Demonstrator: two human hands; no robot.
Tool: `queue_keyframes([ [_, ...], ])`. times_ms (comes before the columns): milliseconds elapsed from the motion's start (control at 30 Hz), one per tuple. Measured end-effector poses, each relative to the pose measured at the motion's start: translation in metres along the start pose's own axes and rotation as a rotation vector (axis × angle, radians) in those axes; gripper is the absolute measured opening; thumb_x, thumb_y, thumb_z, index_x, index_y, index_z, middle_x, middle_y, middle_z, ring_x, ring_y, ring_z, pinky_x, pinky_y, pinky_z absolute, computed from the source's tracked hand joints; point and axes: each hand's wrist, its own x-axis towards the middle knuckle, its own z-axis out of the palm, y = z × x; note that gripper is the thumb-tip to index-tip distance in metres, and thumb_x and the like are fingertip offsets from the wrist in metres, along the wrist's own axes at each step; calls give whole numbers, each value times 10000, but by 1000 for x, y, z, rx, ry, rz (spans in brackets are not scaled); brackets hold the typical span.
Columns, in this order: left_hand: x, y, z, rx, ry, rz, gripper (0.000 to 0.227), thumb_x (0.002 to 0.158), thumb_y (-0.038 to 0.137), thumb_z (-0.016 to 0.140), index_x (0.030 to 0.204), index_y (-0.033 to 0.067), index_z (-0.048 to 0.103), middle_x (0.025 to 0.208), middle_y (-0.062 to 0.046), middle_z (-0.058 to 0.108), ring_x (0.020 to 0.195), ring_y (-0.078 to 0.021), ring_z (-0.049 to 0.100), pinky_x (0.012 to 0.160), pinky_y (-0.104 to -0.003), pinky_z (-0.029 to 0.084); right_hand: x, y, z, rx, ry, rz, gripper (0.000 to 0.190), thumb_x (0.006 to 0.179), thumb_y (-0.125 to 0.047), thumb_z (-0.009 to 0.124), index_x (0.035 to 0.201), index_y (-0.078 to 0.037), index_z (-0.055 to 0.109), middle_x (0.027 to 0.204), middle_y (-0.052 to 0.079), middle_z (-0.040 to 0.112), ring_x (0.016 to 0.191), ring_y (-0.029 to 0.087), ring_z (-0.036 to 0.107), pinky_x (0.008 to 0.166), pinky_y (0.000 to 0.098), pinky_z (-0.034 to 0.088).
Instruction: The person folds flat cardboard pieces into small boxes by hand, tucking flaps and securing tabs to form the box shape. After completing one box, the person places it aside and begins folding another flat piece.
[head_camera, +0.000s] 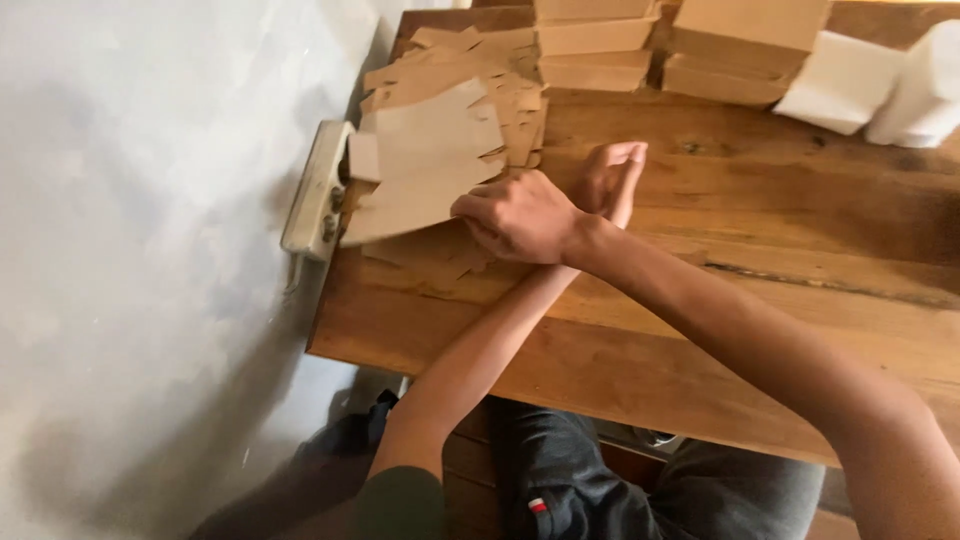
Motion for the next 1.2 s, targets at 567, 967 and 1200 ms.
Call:
queue_keyframes([
  [567,32,-23,-27,-158,-276,-132,272,1007,343,502,1055,121,651,1044,-78,698,983,-219,662,853,-363,531,-224,-15,-186,331,353,574,169,880,131,729,1026,48,743,1165,201,741,1143,324,734,1064,405,594],
  [967,22,59,-33,-130,-596,-218,465,951,505,572,1046,70,707,1101,-44,742,1041,-136,685,988,-267,508,-314,-67,-183,56,201,748,259,862,138,687,954,-78,796,1112,75,778,1138,240,732,1029,345,586],
  [1200,24,30,-37,98,-661,-209,316,969,494,603,831,210,605,639,117,306,616,-55,257,611,-244,218,-328,-97,-173,-142,91,931,397,903,20,733,1239,-181,797,1470,206,624,1208,350,615,1077,467,536],
])
